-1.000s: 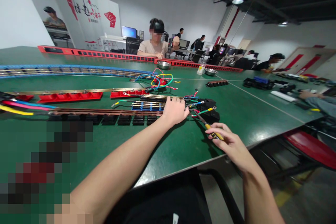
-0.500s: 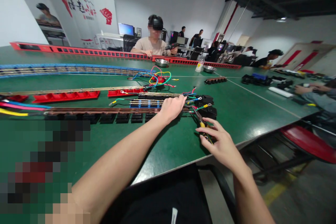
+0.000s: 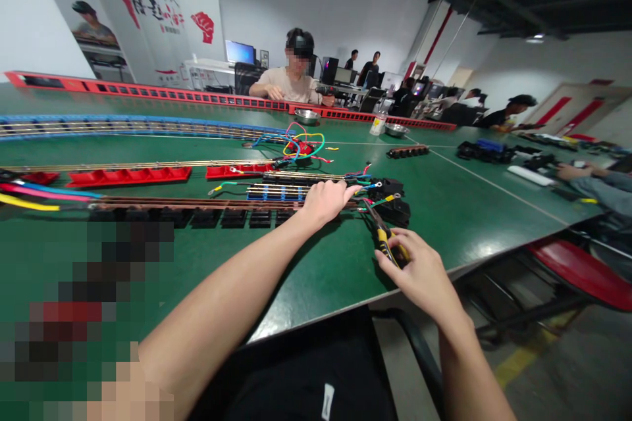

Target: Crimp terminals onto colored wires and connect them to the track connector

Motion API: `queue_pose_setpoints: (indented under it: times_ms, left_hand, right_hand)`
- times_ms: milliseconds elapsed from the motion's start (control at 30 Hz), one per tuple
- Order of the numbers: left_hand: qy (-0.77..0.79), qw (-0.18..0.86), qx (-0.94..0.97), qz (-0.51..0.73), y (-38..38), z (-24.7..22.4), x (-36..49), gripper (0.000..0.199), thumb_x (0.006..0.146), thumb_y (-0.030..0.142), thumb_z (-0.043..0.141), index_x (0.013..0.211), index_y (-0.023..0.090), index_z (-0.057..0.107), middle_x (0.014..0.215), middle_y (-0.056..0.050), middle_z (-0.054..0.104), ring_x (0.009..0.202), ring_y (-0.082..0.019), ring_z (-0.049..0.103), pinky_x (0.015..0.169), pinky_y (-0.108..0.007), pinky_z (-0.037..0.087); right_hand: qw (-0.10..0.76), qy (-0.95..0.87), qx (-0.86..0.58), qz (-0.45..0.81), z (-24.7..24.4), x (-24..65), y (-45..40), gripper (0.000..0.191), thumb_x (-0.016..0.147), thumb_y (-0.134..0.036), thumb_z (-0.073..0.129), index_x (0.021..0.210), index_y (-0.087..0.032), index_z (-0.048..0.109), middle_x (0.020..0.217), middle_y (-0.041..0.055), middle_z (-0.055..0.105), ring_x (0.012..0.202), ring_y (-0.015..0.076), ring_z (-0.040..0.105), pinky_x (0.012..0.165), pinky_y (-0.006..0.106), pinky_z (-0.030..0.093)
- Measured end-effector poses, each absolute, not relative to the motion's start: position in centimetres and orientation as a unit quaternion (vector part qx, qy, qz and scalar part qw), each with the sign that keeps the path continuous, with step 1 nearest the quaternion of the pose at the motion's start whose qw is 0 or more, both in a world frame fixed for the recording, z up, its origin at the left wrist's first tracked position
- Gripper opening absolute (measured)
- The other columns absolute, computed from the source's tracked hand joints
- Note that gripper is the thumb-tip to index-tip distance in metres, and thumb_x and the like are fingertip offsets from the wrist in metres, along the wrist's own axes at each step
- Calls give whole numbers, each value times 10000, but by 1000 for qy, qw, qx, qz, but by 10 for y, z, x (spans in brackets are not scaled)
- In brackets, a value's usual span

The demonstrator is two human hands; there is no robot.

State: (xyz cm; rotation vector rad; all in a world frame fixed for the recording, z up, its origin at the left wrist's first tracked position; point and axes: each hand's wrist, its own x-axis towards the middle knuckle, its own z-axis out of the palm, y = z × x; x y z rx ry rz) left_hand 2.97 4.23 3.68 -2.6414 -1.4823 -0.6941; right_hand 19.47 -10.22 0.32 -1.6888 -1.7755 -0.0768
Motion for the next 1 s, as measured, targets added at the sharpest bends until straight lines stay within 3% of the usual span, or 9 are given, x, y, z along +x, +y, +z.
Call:
queue_pose_setpoints:
  times_ms: [133,267,433,567,700,867,1000]
  left_hand:
    - [-459,39,-856,-236,41,33,28,505,1009,450,272,1037,157,682,891,-130,730,849,-278,705,716,-354,502]
    - [-417,76,-869,-255,40,26,26,383,996,330,328,1000,144,663,961,-122,709,909,-256,676,720,-336,482]
    - [-402,116,-874,-247,40,22,28,338,965,330,391,985,119,653,1014,-143,673,982,-271,622,799,-382,456]
    - [-413,105,-874,-233,38,22,29,340,966,334,381,1011,118,639,999,-136,673,949,-271,632,788,-389,455]
    - [-420,92,-875,-221,38,21,30,322,967,320,373,1046,122,614,1000,-128,675,926,-268,647,789,-391,460]
    - [-435,77,-872,-211,38,22,29,310,972,313,353,1056,130,588,978,-116,680,893,-255,668,769,-370,471]
    - [-434,70,-873,-213,39,22,29,312,974,300,323,1031,131,579,960,-120,676,885,-264,672,751,-376,483]
  right_hand:
    - [370,-661,-651,46,5,197,-102,256,772,-437,632,747,-183,660,1020,140,672,892,273,666,791,383,509]
    - [422,-592,-652,213,9,199,-101,338,784,-500,638,826,-171,703,845,95,696,687,203,627,620,315,500]
    - [506,-451,-613,406,13,193,-100,418,696,-522,728,856,-136,733,714,98,700,586,171,599,482,259,466]
    - [558,-365,-562,489,16,183,-100,384,642,-463,779,845,-138,759,936,137,737,680,188,655,490,251,513]
    - [588,-263,-524,558,22,177,-100,234,677,-343,740,812,-152,762,1137,111,704,808,187,674,552,234,551]
    - [615,-165,-432,639,26,176,-104,178,713,-295,668,795,-152,737,894,58,723,545,75,508,322,124,318]
    - [609,-175,-415,652,30,168,-118,273,749,-418,628,774,-162,718,835,60,673,512,71,404,322,128,274]
